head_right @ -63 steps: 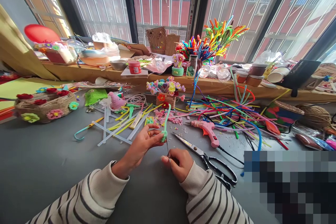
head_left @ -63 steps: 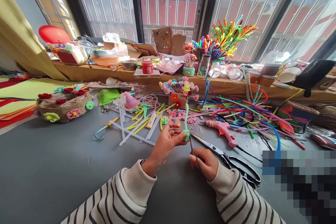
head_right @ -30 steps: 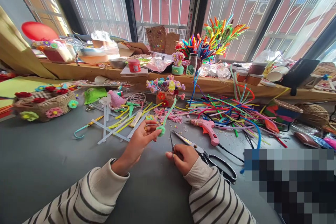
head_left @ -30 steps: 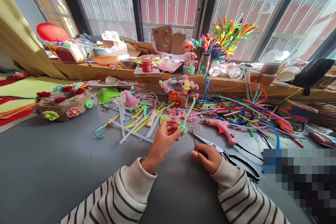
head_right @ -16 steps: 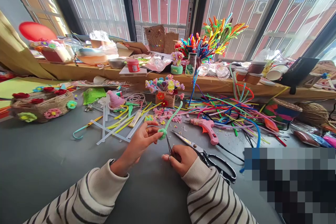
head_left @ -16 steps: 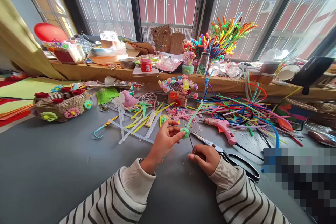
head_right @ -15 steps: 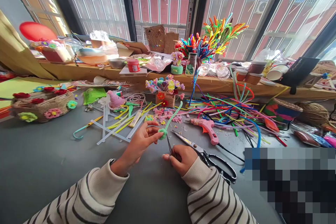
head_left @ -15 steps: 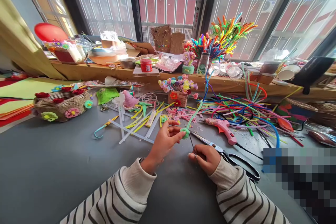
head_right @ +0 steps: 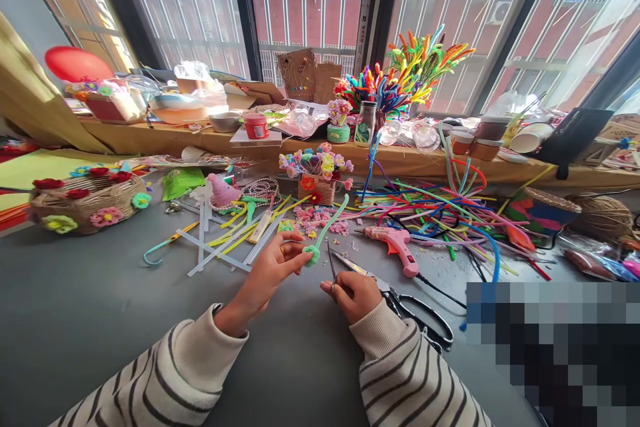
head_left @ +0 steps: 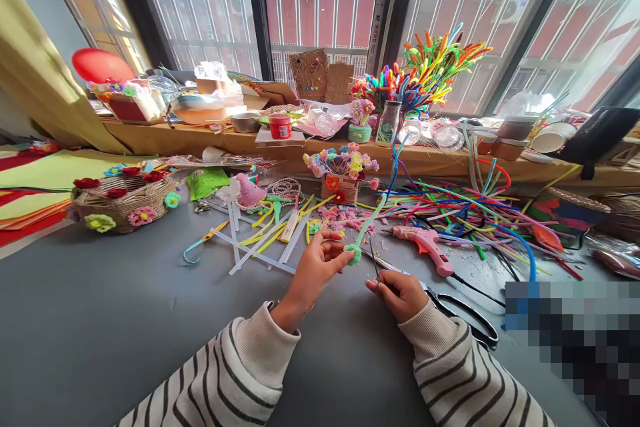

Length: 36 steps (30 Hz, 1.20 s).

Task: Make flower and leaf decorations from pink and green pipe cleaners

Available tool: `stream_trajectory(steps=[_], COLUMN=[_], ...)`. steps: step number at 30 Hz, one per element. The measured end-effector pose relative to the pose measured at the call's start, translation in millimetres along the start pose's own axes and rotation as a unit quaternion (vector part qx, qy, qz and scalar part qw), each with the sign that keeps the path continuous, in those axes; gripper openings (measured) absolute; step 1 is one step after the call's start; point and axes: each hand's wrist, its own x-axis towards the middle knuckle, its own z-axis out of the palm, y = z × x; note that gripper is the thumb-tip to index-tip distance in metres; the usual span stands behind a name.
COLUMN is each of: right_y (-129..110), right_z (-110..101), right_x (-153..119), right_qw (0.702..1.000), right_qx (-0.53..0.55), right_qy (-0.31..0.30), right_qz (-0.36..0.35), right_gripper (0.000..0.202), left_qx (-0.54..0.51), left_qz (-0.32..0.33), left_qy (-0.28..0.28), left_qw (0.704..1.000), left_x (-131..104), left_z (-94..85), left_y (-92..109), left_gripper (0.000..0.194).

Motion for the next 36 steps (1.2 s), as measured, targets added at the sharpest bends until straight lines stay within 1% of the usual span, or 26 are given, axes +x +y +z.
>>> stream_trajectory(steps=[3, 6, 9, 12, 16, 19, 21, 26, 30, 32, 36], right_y=[1.0, 2.5, 3.3, 3.0, 1.0, -2.0, -4.0, -6.6, -7.7, -7.8, -5.7], right_z=[0.0, 1.4, 4.3, 6.4, 6.6, 6.7, 7.8, 13.8, 16.9, 17.0, 16.1], right_x=[0.0, 0.5, 0.7, 0.2, -0.7, -1.1, -1.1, 0.0, 0.7, 0.5, 0.1], right_qw=[0.995, 0.985, 0.984, 0.989, 0.991, 0.99, 0.989, 0.983, 0.98, 0.979, 0.977], right_qx=[0.06, 0.115, 0.125, 0.105, 0.077, 0.064, 0.064, 0.081, 0.09, 0.089, 0.092], right_qy=[0.071, 0.111, 0.114, 0.099, 0.106, 0.12, 0.13, 0.154, 0.167, 0.172, 0.176], right_qz=[0.047, 0.072, 0.059, 0.043, 0.038, 0.032, 0.035, 0.054, 0.061, 0.064, 0.074], right_gripper=[0.035, 0.032, 0.03, 0.029, 0.026, 0.026, 0.025, 0.022, 0.022, 0.023, 0.025], left_qx=[0.04, 0.1, 0.145, 0.157, 0.127, 0.072, 0.035, -0.001, -0.018, -0.037, -0.078], left_qz=[-0.006, 0.003, 0.015, 0.014, -0.018, -0.061, -0.076, -0.077, -0.08, -0.091, -0.117], left_qy=[-0.04, -0.091, -0.121, -0.126, -0.129, -0.113, -0.099, -0.059, -0.043, -0.051, -0.101], left_qw=[0.998, 0.991, 0.982, 0.979, 0.983, 0.989, 0.991, 0.995, 0.996, 0.994, 0.985], left_x=[-1.5, -3.8, -5.0, -4.5, -3.4, -3.4, -3.8, -4.1, -4.8, -5.3, -5.6], left_z=[0.7, 2.3, 3.8, 4.0, 2.9, 2.8, 3.3, 5.1, 6.7, 6.7, 4.3], left_y=[-0.3, 0.1, -0.4, -2.4, -4.9, -4.8, -3.8, -1.6, -1.3, -1.2, -1.7], left_gripper=[0.03, 0.025, 0.021, 0.019, 0.017, 0.016, 0.015, 0.017, 0.019, 0.02, 0.022])
